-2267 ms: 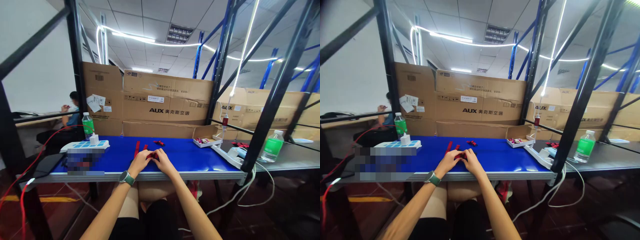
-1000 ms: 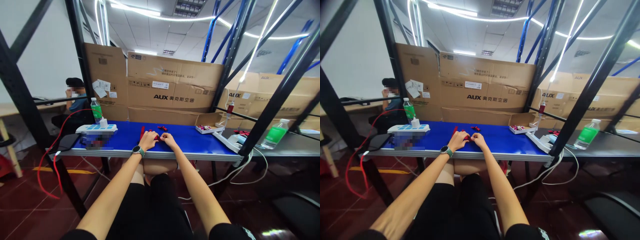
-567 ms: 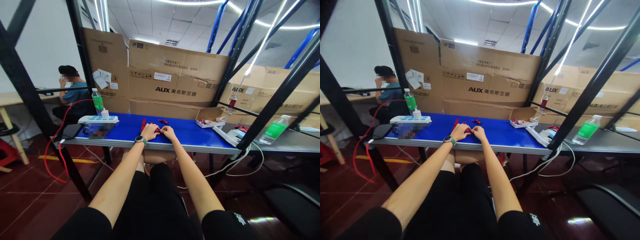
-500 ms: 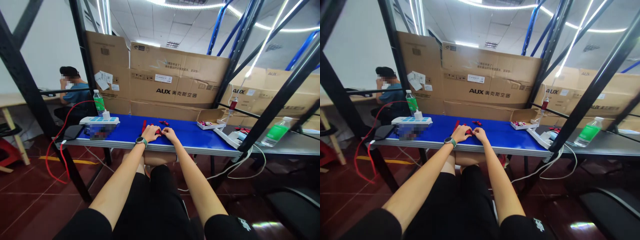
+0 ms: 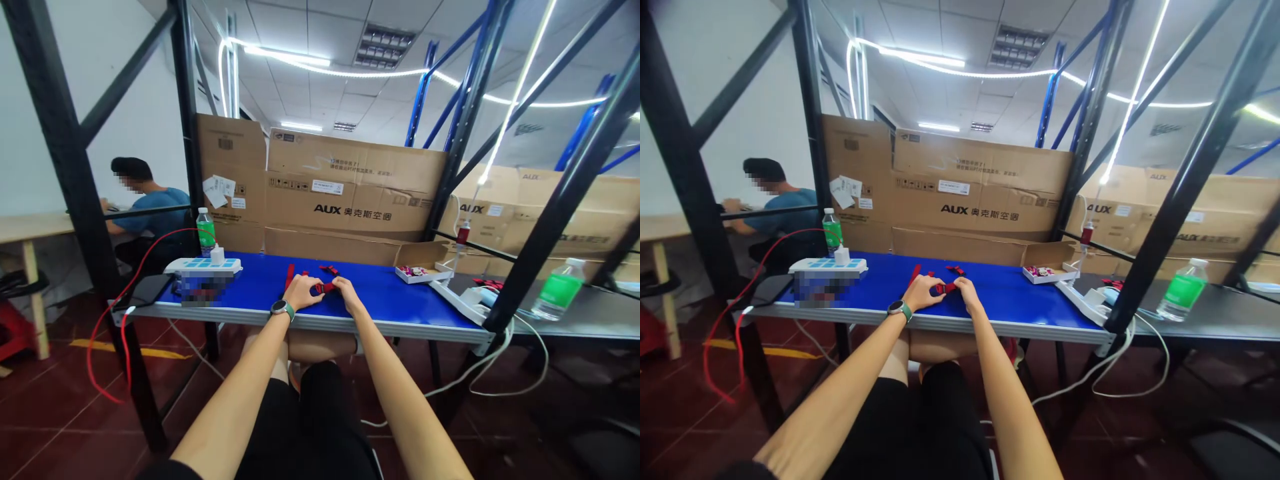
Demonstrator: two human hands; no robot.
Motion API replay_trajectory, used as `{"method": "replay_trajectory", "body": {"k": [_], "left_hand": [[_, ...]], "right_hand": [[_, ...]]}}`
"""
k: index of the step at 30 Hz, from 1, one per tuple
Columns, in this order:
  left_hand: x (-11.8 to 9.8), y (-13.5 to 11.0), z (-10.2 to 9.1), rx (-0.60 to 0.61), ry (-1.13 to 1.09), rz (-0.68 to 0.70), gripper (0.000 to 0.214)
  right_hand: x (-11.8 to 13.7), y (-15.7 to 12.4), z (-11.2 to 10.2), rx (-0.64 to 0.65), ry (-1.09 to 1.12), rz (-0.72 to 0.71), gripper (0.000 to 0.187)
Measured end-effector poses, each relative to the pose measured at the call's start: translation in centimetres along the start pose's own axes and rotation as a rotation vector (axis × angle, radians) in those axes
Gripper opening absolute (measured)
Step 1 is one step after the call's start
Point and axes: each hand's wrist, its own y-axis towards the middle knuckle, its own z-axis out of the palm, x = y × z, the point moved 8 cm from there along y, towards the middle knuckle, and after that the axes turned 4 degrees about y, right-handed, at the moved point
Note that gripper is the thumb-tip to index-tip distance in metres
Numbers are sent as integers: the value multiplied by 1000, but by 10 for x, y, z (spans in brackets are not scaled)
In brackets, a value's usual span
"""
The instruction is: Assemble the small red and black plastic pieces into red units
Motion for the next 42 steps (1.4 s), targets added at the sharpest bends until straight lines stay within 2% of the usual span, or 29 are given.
{"method": "replay_trajectory", "body": {"k": [3,5,9,18,21,25,27,28,29,32,34,37,42], "left_hand": [[0,0,2,23,37,-3,25],[0,0,1,29,53,-17,25],[1,0,-1,20,58,-51,26],[4,-1,1,25,63,-75,27],[7,-1,2,12,90,-80,30],[11,-2,6,15,142,-112,33],[13,-2,7,20,153,-123,34],[14,-2,8,21,155,-127,34],[14,-2,8,21,156,-128,34],[16,-2,10,23,151,-139,33],[19,-1,11,24,137,-163,31],[21,0,14,40,79,-149,36],[19,-2,12,58,-50,-128,45]], "right_hand": [[11,-2,7,49,-127,-82,26],[13,-3,5,25,-90,-93,26],[-2,-3,-9,-84,200,31,30],[-23,2,-22,-312,408,171,22],[-20,-1,-29,-372,251,146,35],[12,-22,-52,-652,-262,-26,64],[31,-35,-54,-754,-486,-74,70],[39,-39,-49,-741,-574,-95,69],[46,-40,-39,-673,-655,-133,67],[64,-40,13,-273,-898,-384,58],[65,-43,38,-82,-991,-508,57],[57,-39,48,26,-1007,-521,53],[48,-30,42,62,-928,-431,44]]}}
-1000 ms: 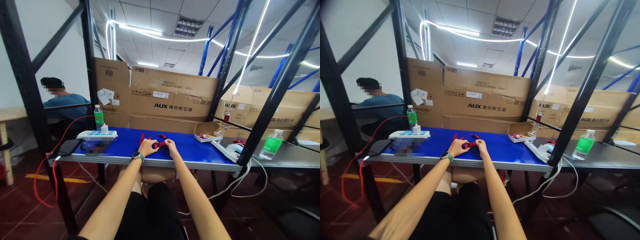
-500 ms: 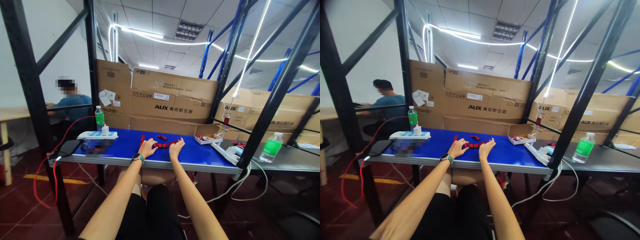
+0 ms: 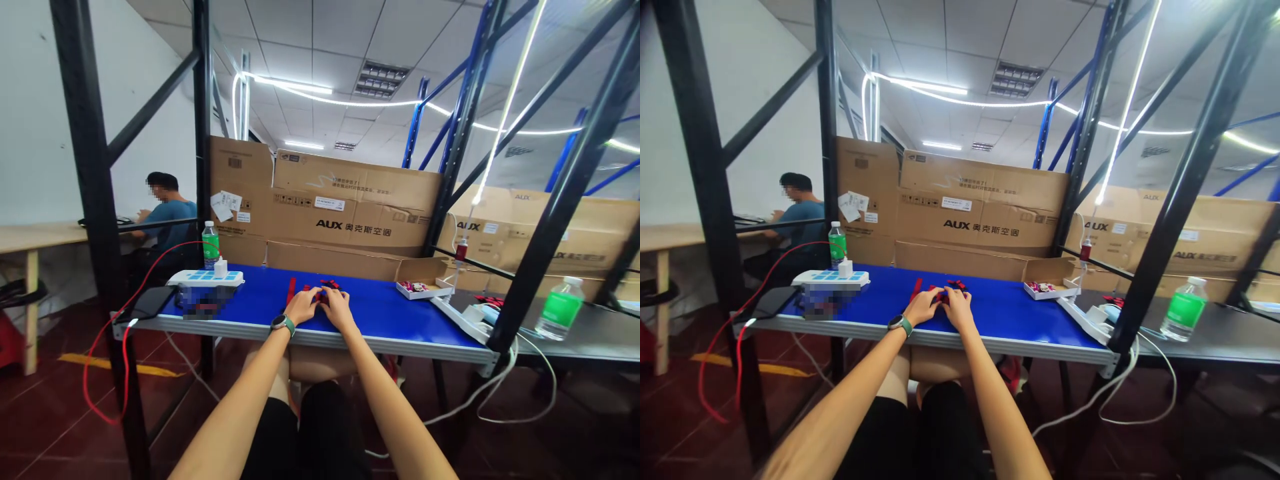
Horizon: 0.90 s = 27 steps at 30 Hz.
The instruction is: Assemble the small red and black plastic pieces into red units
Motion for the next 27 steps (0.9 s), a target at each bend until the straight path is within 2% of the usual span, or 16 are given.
{"method": "replay_trajectory", "body": {"k": [3,6,9,12,17,21,27], "left_hand": [[1,-3,-5,1,41,-68,36],[-1,-4,-10,-4,160,-134,26],[-6,-3,-17,-41,219,-143,22],[-4,-4,-27,-155,238,-201,21],[16,-15,-49,-404,195,-415,26],[33,-27,-58,-547,122,-574,30],[44,-34,-59,-663,-98,-602,26]], "right_hand": [[3,-1,0,40,-31,28,33],[9,-1,-3,43,-95,47,31],[11,-1,-7,28,-139,82,28],[8,-2,-10,17,-162,146,24],[0,-4,-13,-5,-201,261,22],[-7,-6,-12,2,-203,342,20],[-17,-5,-7,9,-187,355,17]]}}
